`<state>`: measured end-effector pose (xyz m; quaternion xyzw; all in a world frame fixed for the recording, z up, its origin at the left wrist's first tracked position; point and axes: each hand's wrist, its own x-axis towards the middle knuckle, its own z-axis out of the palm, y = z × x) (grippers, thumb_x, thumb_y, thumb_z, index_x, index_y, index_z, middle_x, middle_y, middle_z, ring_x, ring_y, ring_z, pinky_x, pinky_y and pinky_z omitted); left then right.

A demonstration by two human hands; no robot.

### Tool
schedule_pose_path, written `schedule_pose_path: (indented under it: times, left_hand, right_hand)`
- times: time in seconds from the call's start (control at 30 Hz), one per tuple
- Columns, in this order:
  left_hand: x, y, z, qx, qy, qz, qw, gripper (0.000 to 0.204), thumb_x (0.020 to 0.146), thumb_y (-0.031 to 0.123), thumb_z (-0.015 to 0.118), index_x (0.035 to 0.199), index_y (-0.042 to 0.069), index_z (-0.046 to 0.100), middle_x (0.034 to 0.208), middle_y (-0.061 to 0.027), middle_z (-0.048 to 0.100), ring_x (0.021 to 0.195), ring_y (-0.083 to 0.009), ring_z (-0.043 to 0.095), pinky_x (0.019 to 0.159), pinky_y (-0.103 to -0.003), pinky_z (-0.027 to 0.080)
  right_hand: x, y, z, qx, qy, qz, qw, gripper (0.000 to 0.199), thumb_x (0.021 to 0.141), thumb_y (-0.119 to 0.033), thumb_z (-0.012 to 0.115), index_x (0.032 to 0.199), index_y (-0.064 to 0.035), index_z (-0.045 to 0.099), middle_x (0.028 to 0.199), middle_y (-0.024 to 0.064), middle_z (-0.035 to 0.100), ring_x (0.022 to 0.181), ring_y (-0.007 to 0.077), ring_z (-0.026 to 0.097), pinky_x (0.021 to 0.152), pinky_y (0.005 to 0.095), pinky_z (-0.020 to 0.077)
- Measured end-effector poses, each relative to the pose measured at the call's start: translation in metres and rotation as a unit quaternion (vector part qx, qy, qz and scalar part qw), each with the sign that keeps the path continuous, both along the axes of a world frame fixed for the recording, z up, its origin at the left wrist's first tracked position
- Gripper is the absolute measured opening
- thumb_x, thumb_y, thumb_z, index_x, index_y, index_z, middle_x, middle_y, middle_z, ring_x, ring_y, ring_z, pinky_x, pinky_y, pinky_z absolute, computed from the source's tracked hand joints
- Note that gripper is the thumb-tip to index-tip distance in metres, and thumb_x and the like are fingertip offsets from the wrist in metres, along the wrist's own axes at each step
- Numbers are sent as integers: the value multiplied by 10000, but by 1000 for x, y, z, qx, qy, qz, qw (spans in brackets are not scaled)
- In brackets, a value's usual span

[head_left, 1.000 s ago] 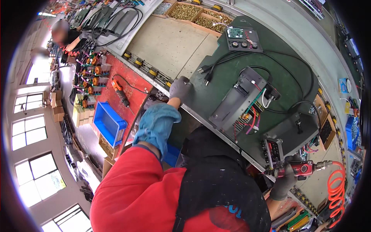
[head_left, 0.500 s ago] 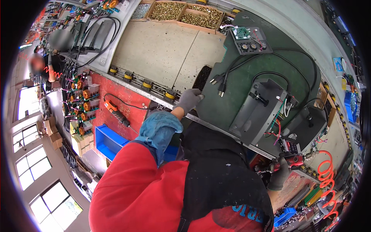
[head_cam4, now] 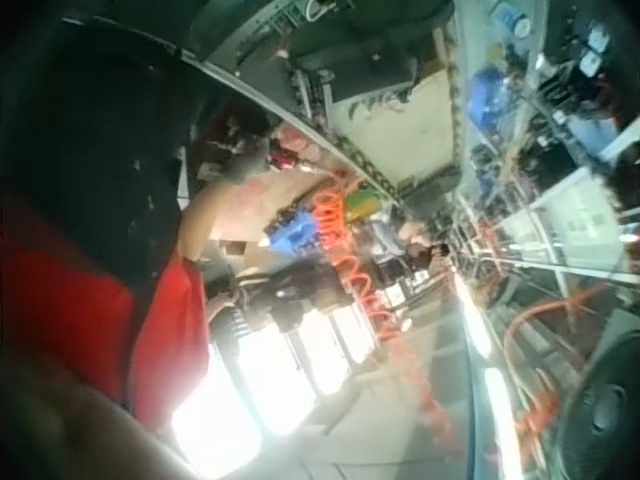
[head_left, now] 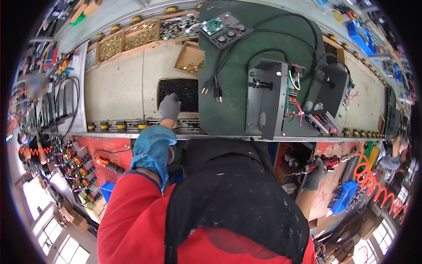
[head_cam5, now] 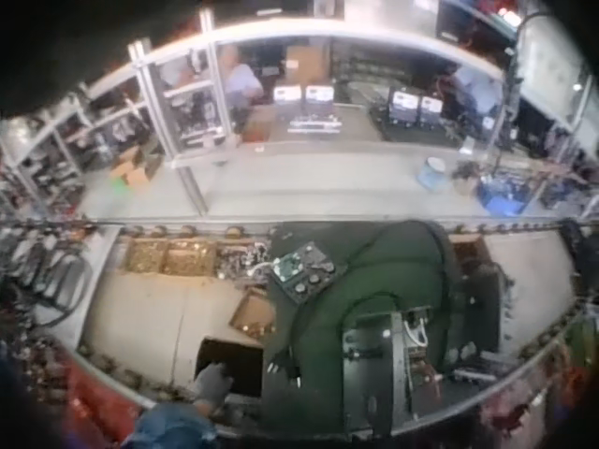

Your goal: The recorder is assembling the front panel and internal wiring components of an industrial welding machine.

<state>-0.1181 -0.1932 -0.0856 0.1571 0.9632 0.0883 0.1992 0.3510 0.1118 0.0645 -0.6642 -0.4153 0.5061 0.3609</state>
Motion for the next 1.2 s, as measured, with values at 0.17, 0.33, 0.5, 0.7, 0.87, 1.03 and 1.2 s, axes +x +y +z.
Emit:
schedule_pose_path:
  times: [0.17, 0.33, 0.5, 0.7, 0.87, 1.03, 1.2]
  left_hand:
    - [-8, -9, 6, -2, -23, 55, 998, 193, 742, 228, 723, 903, 129, 687, 879, -125, 681, 861, -323, 646, 736, -423, 500]
    - [0, -6, 27, -4, -33, 132, 991, 196, 742, 202, 731, 899, 95, 680, 866, -120, 684, 841, -281, 655, 744, -381, 507]
    - [17, 5, 6, 67, -65, 111, 989, 184, 766, 170, 664, 936, 105, 686, 903, -117, 690, 879, -286, 658, 790, -368, 510]
    - [27, 35, 2, -20, -45, 87, 995, 219, 792, 189, 605, 995, 169, 688, 959, -112, 687, 924, -291, 652, 809, -374, 510]
    - [52, 95, 28, -18, 83, 12, 996, 183, 801, 245, 607, 949, 177, 690, 982, -103, 655, 897, -320, 636, 782, -406, 511]
    - [75, 164, 50, 94, 77, -51, 991, 176, 814, 244, 602, 956, 168, 674, 987, -109, 627, 895, -328, 624, 775, -426, 506]
    - [25, 258, 40, 211, 2, -68, 975, 310, 867, 303, 591, 1056, 60, 625, 936, -130, 647, 793, -262, 653, 682, -375, 519]
  right_hand:
    - [94, 39, -74, -5, -152, -83, 985, 295, 727, -137, 730, 943, -43, 552, 686, 14, 507, 566, 123, 503, 517, 268, 407]
    - [160, 85, -129, -67, -344, 4, 936, 489, 759, -347, 754, 1041, -23, 520, 786, 97, 591, 724, 261, 604, 664, 386, 484]
    - [174, 125, -130, -109, -649, 128, 742, 689, 783, -546, 648, 1230, -58, 458, 1156, 225, 563, 1012, 429, 587, 825, 502, 476]
    - [107, 111, -104, 47, -695, 121, 707, 583, 818, -360, 646, 1295, -97, 437, 1233, 184, 508, 1160, 409, 442, 954, 506, 389]
    - [22, 103, -118, 172, -376, 285, 865, 401, 855, -276, 650, 1183, -67, 555, 1157, 159, 544, 1019, 329, 576, 874, 406, 478]
    - [8, 104, -120, 162, -361, 266, 879, 397, 852, -286, 661, 1177, -83, 558, 1138, 153, 543, 973, 330, 604, 822, 413, 510]
    - [-12, 87, -127, 261, -381, 364, 809, 376, 804, -64, 568, 1175, -131, 566, 1126, 171, 548, 946, 378, 600, 762, 438, 523]
